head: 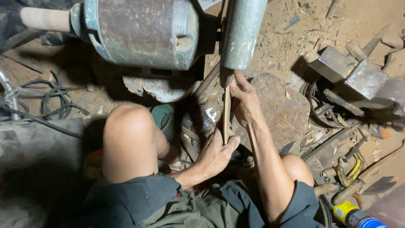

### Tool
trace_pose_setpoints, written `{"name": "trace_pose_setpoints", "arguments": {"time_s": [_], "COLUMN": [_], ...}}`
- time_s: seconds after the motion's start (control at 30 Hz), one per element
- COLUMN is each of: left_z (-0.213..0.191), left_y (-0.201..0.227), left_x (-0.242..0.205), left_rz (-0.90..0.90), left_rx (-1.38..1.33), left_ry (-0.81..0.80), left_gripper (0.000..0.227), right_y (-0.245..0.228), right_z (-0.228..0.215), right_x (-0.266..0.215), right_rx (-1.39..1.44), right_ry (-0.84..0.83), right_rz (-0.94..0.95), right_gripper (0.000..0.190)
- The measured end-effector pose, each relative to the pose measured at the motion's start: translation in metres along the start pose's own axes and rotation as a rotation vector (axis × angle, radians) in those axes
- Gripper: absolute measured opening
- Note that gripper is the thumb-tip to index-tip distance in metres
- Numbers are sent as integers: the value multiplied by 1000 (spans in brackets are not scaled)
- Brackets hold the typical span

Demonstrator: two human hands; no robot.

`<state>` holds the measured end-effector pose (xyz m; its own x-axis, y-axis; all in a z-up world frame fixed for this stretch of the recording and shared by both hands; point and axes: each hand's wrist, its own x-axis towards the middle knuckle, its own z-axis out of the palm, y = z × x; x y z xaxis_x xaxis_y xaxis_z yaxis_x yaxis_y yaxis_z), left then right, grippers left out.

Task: The person sits on the floor and uses a grinding machine to shape a thin wooden stick. They hold the stick with both hands and repeatedly press it against the rotating grinding wheel, rotating and adjusting the stick to smooth its surface.

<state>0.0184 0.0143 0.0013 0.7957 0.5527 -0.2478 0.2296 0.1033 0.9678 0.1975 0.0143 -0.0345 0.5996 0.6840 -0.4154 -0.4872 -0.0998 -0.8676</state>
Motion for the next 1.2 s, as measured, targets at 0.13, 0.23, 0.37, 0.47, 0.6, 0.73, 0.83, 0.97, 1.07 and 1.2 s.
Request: {"name": "trace_pose_setpoints", "arguments": {"time_s": [0.13,0.23,0.37,0.47,0.6,0.73,0.83,0.97,1.07,1.2], "left_z": [-1,-1,1,2,5,5,-1,-4,-6,-7], "left_y": [2,-2,-5,-8,-14,-14,-10,-1,5,8], "left_x": [15,25,39,49,59,67,71,76,80,87], "left_rz": [-67,-78,-88,-38,-59,-94,-96,-125,-138,-163], "left_rx": [-24,-12,-49,-132,-186,-321,-449,-528,-537,-542], "left_ry": [14,2,15,17,44,15,-55,-30,-22,-10], "left_gripper": [23,22,22,23,27,23,25,35,37,36], "right_y": [-6,-3,-5,-7,-9,-16,-20,-17,-15,-12], "right_z": [1,-4,-8,-7,-3,1,4,6,4,1], "right_x": [13,25,39,49,56,56,58,63,67,75], "right_rx": [79,114,179,203,229,141,95,172,167,212], "right_ry": [-36,-8,-33,-30,-27,95,144,130,127,93], "right_rz": [-10,8,-8,-24,-41,73,121,133,154,116], "right_gripper": [60,38,18,17,19,21,31,30,28,29]}}
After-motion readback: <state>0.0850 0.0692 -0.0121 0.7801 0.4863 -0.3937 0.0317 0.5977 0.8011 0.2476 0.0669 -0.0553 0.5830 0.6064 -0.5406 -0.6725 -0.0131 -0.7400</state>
